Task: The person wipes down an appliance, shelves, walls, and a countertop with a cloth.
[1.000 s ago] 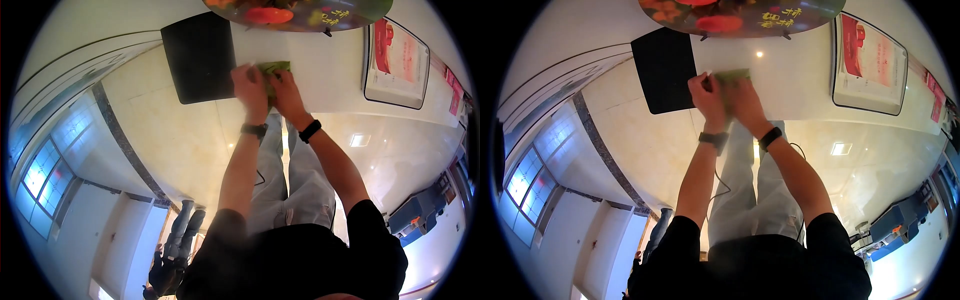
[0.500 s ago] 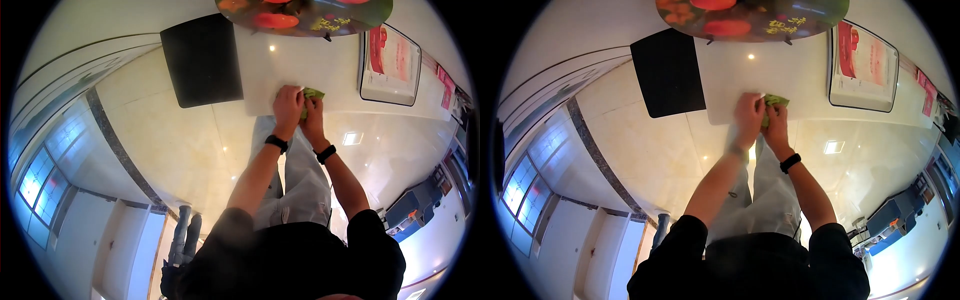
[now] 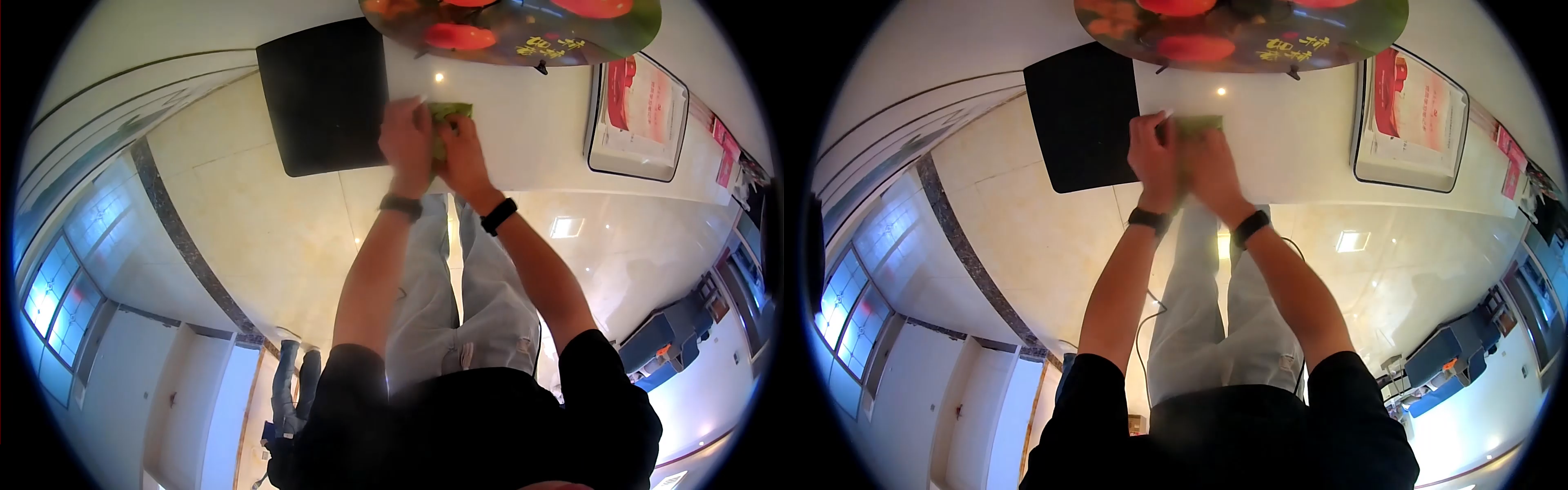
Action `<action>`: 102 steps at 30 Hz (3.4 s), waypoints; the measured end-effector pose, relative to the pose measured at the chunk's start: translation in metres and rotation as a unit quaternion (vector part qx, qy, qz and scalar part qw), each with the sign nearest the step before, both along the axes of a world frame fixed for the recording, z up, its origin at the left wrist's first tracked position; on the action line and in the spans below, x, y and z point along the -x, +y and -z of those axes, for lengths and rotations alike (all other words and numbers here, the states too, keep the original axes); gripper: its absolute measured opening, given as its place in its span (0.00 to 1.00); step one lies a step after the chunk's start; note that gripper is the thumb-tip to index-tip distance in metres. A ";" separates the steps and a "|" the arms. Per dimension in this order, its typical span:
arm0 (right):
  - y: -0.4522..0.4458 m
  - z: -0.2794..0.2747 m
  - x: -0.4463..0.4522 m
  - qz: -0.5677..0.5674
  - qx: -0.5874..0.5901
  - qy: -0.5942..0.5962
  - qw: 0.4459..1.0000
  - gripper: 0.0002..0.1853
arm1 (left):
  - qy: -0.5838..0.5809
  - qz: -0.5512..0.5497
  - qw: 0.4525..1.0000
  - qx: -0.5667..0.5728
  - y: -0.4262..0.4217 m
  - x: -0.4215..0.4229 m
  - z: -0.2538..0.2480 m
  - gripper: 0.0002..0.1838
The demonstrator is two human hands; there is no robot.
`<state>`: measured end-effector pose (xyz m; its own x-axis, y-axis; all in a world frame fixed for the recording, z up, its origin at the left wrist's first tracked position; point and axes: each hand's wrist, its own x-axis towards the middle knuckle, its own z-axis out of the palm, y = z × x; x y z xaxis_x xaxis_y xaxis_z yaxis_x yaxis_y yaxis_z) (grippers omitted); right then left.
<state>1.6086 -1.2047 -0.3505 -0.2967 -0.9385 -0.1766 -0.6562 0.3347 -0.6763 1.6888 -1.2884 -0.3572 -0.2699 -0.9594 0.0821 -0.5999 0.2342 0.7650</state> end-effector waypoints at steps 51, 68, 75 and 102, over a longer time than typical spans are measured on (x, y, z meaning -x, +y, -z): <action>0.223 -0.011 0.200 -0.012 0.027 -0.043 0.999 0.11 | 0.044 -0.148 0.986 -0.060 0.254 0.181 0.019 0.08; 0.279 -0.012 0.273 -0.012 -0.017 -0.036 0.999 0.26 | 0.145 -0.192 0.961 -0.139 0.336 0.247 0.039 0.09; 0.300 0.018 0.286 -0.040 0.042 -0.043 0.997 0.16 | 0.116 -0.206 0.962 -0.133 0.348 0.266 0.020 0.09; 0.519 0.010 0.697 0.019 0.102 -0.126 0.987 0.20 | 0.091 -0.219 0.956 -0.174 0.549 0.686 -0.012 0.10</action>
<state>0.9114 -0.6860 -0.3601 -0.3029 -0.9513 -0.0578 -0.4478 0.1956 -0.8725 1.0023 -0.7396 -0.3448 0.1515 -0.9548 -0.2556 -0.4325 -0.2966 0.8514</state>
